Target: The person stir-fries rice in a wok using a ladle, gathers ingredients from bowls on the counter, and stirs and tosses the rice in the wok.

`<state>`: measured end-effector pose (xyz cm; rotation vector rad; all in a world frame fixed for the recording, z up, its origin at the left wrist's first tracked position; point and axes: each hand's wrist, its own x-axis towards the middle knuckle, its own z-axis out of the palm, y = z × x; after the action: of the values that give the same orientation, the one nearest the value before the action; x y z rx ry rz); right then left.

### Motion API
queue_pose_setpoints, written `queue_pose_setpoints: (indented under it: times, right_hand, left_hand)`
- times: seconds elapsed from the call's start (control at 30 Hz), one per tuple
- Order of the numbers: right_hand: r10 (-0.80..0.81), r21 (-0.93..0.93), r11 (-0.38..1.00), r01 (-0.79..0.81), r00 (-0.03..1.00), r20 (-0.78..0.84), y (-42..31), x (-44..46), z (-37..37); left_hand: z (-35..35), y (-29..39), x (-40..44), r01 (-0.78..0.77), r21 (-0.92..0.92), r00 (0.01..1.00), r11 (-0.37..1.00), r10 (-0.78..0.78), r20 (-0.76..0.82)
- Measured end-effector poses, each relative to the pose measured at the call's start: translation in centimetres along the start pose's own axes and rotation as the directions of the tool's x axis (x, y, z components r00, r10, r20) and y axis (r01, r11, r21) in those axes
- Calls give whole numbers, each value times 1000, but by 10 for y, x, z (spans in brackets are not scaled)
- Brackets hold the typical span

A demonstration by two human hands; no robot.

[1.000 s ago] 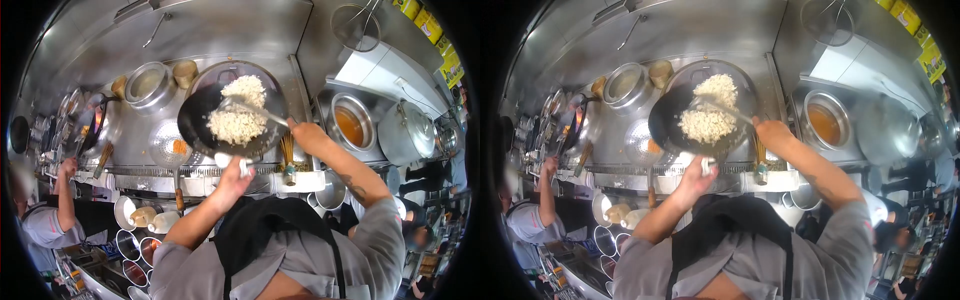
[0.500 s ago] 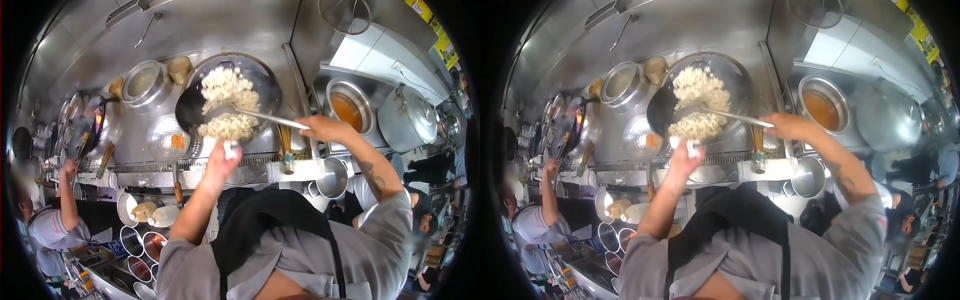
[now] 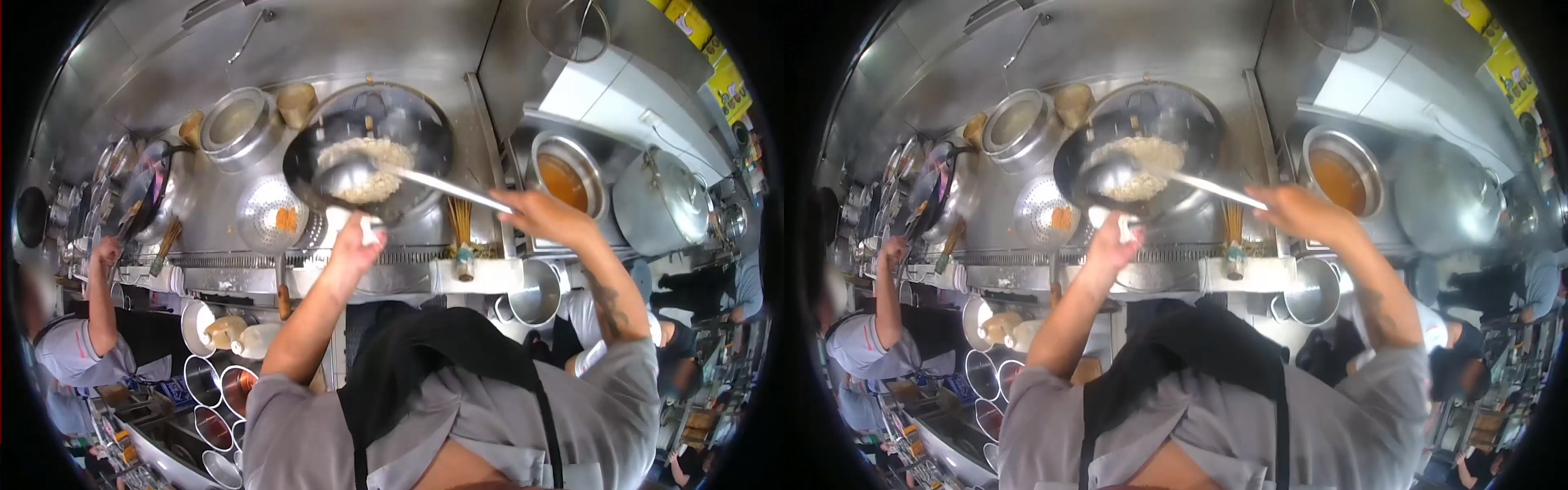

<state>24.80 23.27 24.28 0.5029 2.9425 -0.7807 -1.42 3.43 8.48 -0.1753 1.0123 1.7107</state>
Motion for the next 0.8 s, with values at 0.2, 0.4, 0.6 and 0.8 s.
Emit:
queue_pose_setpoints:
  times: [0.2,0.4,0.6,0.8]
  right_hand:
    - [57,-23,998,-55,996,64,38,23,31]
    - [133,-323,918,-232,944,-301,6,22,55]
    - [104,86,993,-75,908,-405,7,-2,74]
    - [298,218,950,-224,862,-410,10,23,83]
  left_hand:
    - [-11,17,20,195,-218,980,956,-185,68]
    - [-81,-92,-4,191,-85,981,978,-188,39]
    - [-39,-4,78,92,-191,996,977,-86,40]
    - [-57,-9,141,99,-139,992,985,-87,90]
